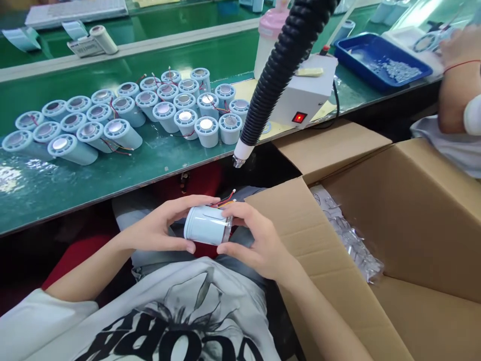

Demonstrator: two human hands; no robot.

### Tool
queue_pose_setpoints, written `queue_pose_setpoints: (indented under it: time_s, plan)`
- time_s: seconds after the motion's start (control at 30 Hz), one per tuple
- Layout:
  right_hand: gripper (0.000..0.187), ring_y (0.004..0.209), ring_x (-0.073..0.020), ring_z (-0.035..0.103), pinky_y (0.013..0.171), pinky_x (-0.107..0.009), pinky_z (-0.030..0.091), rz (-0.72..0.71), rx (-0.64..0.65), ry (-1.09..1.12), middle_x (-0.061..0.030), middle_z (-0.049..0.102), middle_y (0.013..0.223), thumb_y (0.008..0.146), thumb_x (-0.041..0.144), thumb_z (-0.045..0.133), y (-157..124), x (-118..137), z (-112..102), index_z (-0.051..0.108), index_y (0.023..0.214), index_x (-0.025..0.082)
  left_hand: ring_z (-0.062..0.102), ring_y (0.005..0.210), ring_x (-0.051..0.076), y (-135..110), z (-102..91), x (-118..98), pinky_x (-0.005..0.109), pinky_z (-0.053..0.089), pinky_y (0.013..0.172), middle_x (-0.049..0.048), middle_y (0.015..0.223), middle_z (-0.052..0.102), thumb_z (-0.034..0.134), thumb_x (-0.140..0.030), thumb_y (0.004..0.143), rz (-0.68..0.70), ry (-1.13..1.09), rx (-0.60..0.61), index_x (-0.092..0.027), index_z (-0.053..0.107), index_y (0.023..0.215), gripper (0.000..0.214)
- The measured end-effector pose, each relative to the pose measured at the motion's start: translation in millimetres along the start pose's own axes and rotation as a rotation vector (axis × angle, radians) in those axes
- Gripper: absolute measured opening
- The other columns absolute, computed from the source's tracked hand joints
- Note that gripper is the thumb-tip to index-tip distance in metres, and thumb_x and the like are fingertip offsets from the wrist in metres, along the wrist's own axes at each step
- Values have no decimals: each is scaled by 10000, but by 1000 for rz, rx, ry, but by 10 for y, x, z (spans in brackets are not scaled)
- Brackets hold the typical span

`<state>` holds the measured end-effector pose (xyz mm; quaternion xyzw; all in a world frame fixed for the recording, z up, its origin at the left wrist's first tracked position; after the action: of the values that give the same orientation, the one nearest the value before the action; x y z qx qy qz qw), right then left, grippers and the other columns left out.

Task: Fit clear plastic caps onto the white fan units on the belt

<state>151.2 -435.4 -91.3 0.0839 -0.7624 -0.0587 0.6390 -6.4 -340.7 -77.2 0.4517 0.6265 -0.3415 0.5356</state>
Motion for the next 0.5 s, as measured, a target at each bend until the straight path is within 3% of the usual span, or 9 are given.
queue_pose_setpoints:
  time_s: [0.3, 0.5]
  plan:
    - [314, 739, -118, 592, 617, -212, 526, 329, -3, 245, -14, 583, 917, 831, 425, 642, -15, -23, 68, 527, 1059, 242, 424, 1326, 297, -32, 23, -61, 430, 348, 1105, 126, 1440, 450, 769, -194, 674, 155, 121, 46, -260, 398, 1406, 824]
    - [353, 522, -116, 598, 472, -234, 520, 523, 21, 441, 24, 583, 712, 844, 522, 574, -37, -117, 163, 474, 966, 207, 426, 1325, 302, -67, 47, -38, 430, 387, 1077, 126, 1445, 443, 751, -196, 693, 135, 53, 51, -271, 409, 1399, 788]
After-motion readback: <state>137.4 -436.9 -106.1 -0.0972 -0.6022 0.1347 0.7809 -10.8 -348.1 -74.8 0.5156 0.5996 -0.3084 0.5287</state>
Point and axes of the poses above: each hand's wrist, its own y-axis towards the middle knuckle, its own z-axis out of the palm, x = y × z, the point moved 5 cm from there along y, towards the middle knuckle
